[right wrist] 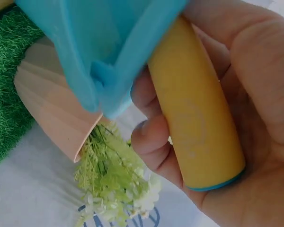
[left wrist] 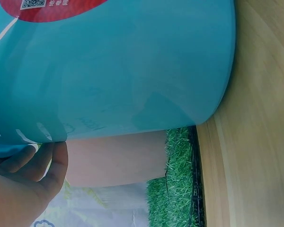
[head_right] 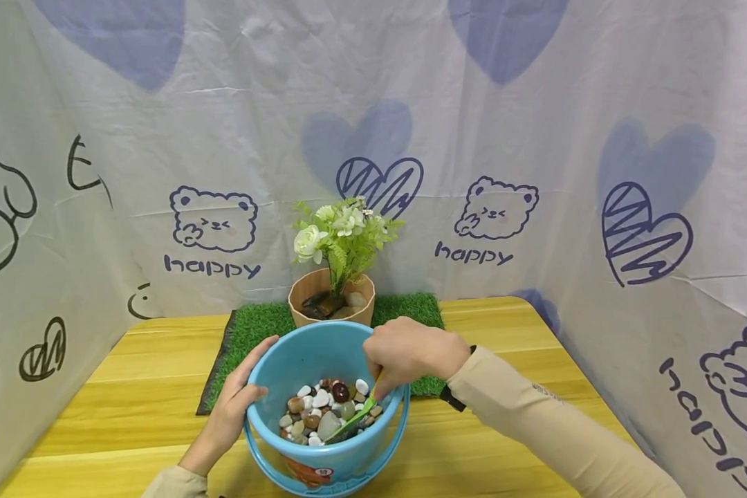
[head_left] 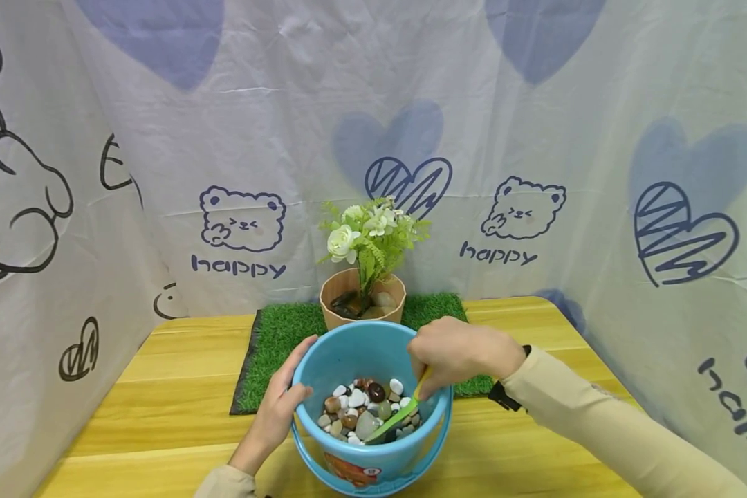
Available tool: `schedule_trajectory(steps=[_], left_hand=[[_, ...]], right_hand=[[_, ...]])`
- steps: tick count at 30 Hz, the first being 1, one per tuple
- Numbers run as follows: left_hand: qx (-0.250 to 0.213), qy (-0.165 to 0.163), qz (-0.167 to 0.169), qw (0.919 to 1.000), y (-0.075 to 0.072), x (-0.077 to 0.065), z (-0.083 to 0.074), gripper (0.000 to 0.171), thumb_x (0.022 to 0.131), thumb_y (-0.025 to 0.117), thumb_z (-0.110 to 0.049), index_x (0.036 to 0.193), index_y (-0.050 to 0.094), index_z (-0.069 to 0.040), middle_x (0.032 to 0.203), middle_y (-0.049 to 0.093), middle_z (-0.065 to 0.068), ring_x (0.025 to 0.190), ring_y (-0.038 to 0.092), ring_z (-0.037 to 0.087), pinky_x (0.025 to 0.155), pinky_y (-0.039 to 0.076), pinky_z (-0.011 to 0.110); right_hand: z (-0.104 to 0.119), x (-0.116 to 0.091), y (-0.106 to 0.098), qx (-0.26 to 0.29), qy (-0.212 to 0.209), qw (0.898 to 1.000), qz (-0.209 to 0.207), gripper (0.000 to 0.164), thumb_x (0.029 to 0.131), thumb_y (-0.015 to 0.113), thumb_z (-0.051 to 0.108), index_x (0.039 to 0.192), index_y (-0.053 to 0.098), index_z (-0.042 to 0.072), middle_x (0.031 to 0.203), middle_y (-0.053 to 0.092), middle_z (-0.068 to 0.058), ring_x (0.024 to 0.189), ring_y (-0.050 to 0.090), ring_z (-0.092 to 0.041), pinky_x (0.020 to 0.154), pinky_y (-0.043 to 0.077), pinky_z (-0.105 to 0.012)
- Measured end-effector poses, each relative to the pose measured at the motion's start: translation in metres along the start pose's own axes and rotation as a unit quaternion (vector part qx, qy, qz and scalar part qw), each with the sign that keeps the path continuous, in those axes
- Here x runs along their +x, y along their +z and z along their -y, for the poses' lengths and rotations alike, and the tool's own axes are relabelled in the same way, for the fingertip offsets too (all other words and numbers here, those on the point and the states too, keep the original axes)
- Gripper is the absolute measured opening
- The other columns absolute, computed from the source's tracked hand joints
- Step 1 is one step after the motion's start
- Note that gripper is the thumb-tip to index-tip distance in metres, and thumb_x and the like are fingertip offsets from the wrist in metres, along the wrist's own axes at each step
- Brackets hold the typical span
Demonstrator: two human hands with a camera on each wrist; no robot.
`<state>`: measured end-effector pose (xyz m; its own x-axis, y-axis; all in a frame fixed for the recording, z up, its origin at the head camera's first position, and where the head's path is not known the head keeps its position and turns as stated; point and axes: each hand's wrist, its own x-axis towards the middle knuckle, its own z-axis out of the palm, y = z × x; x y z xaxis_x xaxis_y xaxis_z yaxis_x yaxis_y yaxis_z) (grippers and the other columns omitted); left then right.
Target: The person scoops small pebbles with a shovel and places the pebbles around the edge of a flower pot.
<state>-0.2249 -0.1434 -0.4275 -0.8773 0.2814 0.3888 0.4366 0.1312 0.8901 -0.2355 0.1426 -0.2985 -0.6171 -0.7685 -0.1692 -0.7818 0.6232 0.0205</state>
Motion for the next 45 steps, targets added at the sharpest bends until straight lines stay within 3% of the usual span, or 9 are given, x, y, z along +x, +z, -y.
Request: schedule_trajectory(steps=[7,17,28,45], left_hand=[[-0.001,-0.001,-0.001,1.0,0.0,0.0,0.0,0.074,0.083,0.04,-0.001,0.154,0.031,-0.019,0.149,0.043,0.022,0.124,0.052,0.046,0.091,0.052,0.053],[0.005,-0.004,-0.007,1.0,0.001,0.0,0.0,0.074,0.082,0.041,-0.002,0.153,0.032,-0.02,0.148,0.043,0.022,0.123,0.053,0.047,0.09,0.052,0.054],[0.009,-0.01,-0.011,0.9998,0.001,0.0,-0.001,0.074,0.082,0.041,-0.003,0.153,0.032,-0.021,0.149,0.043,0.022,0.124,0.052,0.047,0.091,0.051,0.056],[0.005,-0.007,-0.006,0.9999,0.001,-0.001,0.0,0.073,0.083,0.041,-0.003,0.154,0.031,-0.021,0.147,0.044,0.023,0.126,0.051,0.046,0.091,0.051,0.054]], right_hand=[[0.002,0.007,0.014,-0.035,-0.013,0.998,-0.051,0.019,0.078,0.079,0.04,0.065,0.075,0.026,0.071,0.067,0.015,0.058,0.054,0.001,0.051,0.04,-0.017],[-0.001,0.008,0.026,-0.089,0.0,0.988,-0.126,0.024,0.08,0.077,0.041,0.064,0.069,0.025,0.075,0.06,0.01,0.064,0.053,-0.008,0.051,0.037,-0.021],[-0.002,0.014,0.039,-0.096,0.023,0.976,-0.195,0.02,0.079,0.077,0.042,0.071,0.076,0.024,0.073,0.057,0.009,0.064,0.048,-0.01,0.047,0.031,-0.021],[-0.004,0.014,0.05,-0.088,0.028,0.953,-0.287,0.029,0.079,0.076,0.044,0.06,0.063,0.027,0.065,0.048,0.011,0.06,0.042,-0.008,0.048,0.027,-0.019]])
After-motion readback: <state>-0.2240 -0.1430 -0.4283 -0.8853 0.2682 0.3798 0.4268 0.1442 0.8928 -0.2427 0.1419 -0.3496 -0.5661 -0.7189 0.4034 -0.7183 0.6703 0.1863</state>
